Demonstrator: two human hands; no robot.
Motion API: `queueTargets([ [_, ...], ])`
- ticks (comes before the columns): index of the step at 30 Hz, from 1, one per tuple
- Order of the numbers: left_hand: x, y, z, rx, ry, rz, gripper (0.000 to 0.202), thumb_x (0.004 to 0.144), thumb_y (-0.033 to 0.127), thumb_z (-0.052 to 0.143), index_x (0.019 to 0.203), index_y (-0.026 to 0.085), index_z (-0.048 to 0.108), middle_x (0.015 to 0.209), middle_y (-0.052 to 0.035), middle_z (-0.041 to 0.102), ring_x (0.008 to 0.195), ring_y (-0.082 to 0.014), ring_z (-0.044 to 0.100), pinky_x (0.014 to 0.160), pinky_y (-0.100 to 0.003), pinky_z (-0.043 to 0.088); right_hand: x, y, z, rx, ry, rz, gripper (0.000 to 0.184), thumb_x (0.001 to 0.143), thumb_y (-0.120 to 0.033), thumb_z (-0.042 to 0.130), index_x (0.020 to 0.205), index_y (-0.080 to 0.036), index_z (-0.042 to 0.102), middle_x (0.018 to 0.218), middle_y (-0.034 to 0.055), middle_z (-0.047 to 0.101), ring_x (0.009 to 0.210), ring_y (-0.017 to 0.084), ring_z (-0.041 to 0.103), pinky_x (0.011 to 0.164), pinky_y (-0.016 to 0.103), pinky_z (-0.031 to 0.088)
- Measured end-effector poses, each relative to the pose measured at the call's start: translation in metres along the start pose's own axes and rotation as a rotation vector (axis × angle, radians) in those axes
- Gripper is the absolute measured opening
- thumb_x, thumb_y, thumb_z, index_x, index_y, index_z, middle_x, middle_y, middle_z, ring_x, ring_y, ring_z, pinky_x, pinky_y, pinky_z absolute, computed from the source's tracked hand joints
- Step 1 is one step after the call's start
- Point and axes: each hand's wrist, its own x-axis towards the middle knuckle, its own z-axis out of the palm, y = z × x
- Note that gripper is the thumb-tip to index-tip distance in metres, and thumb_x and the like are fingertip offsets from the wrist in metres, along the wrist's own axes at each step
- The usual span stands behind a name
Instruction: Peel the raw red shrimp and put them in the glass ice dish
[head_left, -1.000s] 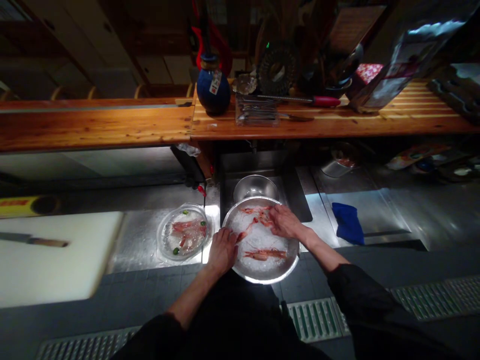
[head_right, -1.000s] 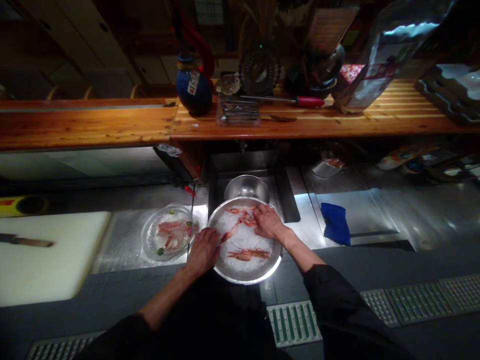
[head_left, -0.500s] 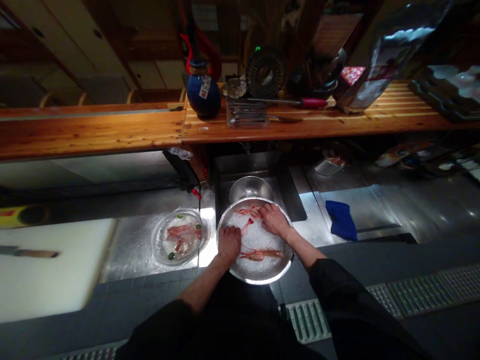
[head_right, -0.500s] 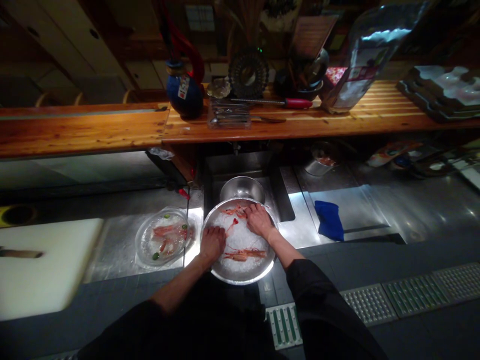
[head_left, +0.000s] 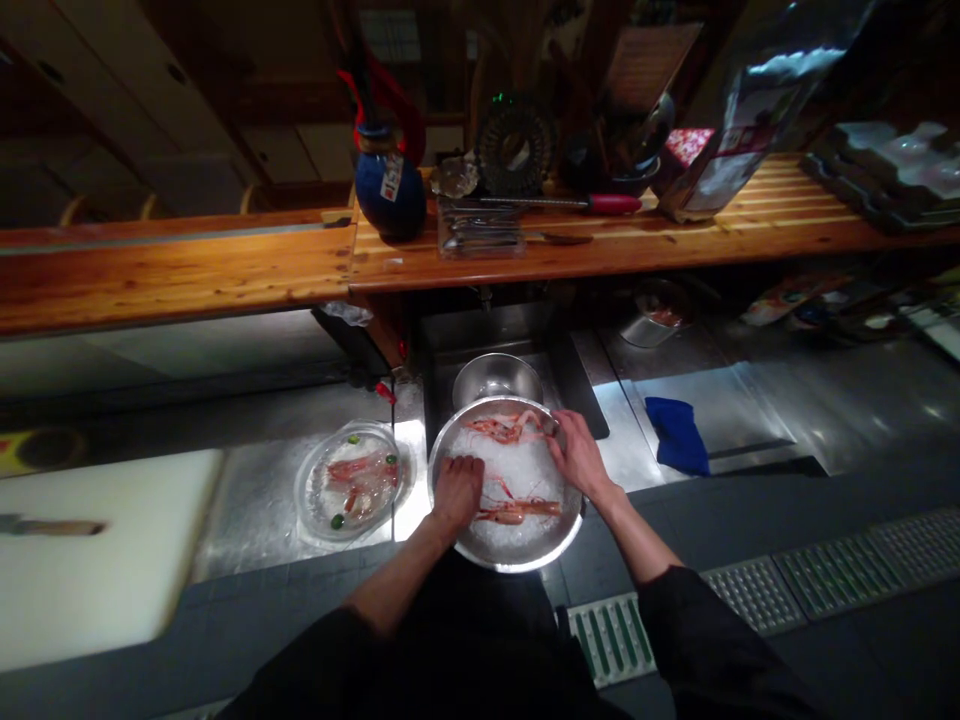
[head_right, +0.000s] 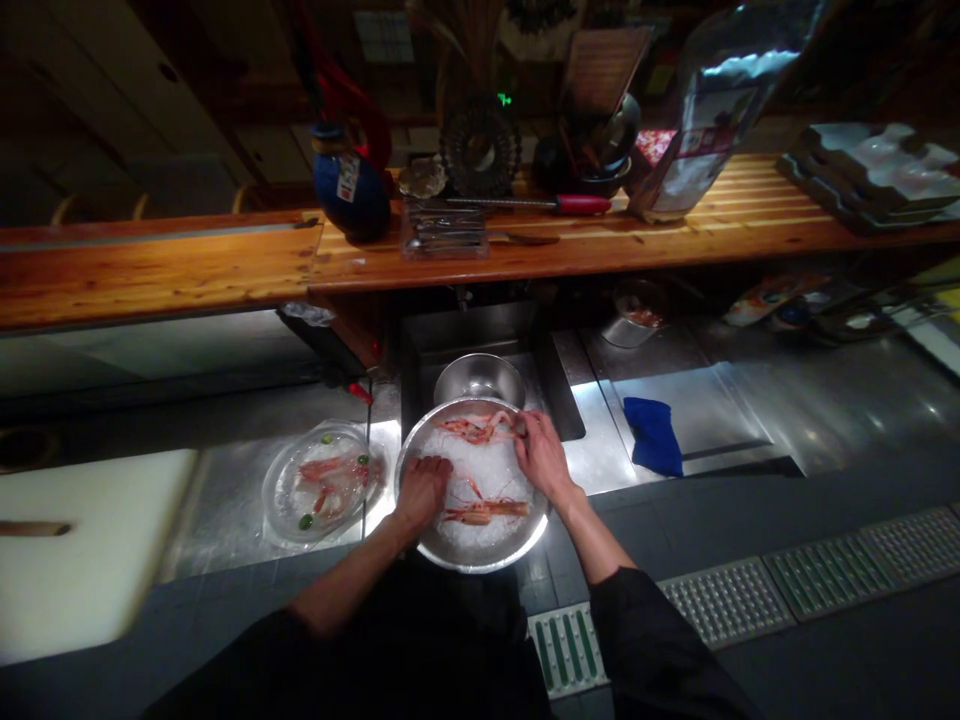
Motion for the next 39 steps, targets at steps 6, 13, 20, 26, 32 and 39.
queueTargets([
  [6,0.014,-0.013,0.004,0.002,-0.045,0.110,0.041,0.083,0.020,0.055,0.123,0.010,0.053,0.131,-0.0189,0.053,0.122,-0.0349,0.046,0.103,-0.046,0.035,-0.027,-0.027,0.010,-0.092,-0.142,0.075,0.031,0.089,-0.019,0.041,0.113,-0.011,0.059,0.107,0.0139,0.062,0.104,0.024,0.055,0.097,0.036,0.044],
  [13,0.012,-0.009,0.007,0.003,-0.039,0.070,0.025,0.084,0.011,0.045,0.104,0.007,0.059,0.103,-0.0177,0.065,0.100,-0.0315,0.059,0.091,-0.043,0.044,-0.029,-0.081,0.063,-0.256,-0.449,0.097,0.037,0.079,-0.025,0.061,0.114,-0.011,0.059,0.095,0.0136,0.069,0.093,0.029,0.059,0.080,0.035,0.045],
  [20,0.011,-0.019,-0.021,-0.061,0.100,0.088,0.029,0.086,0.019,0.049,0.114,0.011,0.055,0.112,-0.0133,0.062,0.107,-0.0274,0.054,0.098,-0.039,0.040,-0.008,-0.081,0.034,-0.238,-0.316,0.044,0.029,0.091,-0.019,0.043,0.115,-0.016,0.058,0.102,0.0092,0.068,0.098,0.024,0.055,0.088,0.033,0.040],
  [26,0.027,-0.030,-0.028,0.042,0.208,0.047,0.030,0.092,0.017,0.041,0.117,0.009,0.056,0.114,-0.0171,0.061,0.106,-0.0302,0.053,0.092,-0.044,0.039,0.020,-0.079,0.046,-0.307,-0.233,-0.077,0.025,0.091,-0.019,0.045,0.107,-0.015,0.064,0.103,0.0118,0.065,0.105,0.028,0.048,0.099,0.040,0.034],
  [32,0.026,-0.035,-0.019,0.050,0.186,0.029,0.032,0.091,0.016,0.043,0.119,0.009,0.056,0.116,-0.0177,0.060,0.108,-0.0319,0.052,0.092,-0.045,0.039,0.017,-0.070,0.042,-0.324,-0.202,-0.030,0.028,0.093,-0.017,0.042,0.112,-0.016,0.063,0.114,0.0135,0.059,0.114,0.026,0.045,0.103,0.040,0.033],
  [39,-0.029,-0.033,-0.009,-0.038,0.181,0.035,0.035,0.086,0.015,0.050,0.120,0.011,0.056,0.125,-0.0142,0.057,0.115,-0.0305,0.047,0.097,-0.044,0.039,-0.030,-0.068,0.031,-0.393,-0.513,0.273,0.025,0.083,-0.004,0.047,0.098,-0.007,0.067,0.099,0.0193,0.065,0.096,0.027,0.061,0.083,0.035,0.046],
])
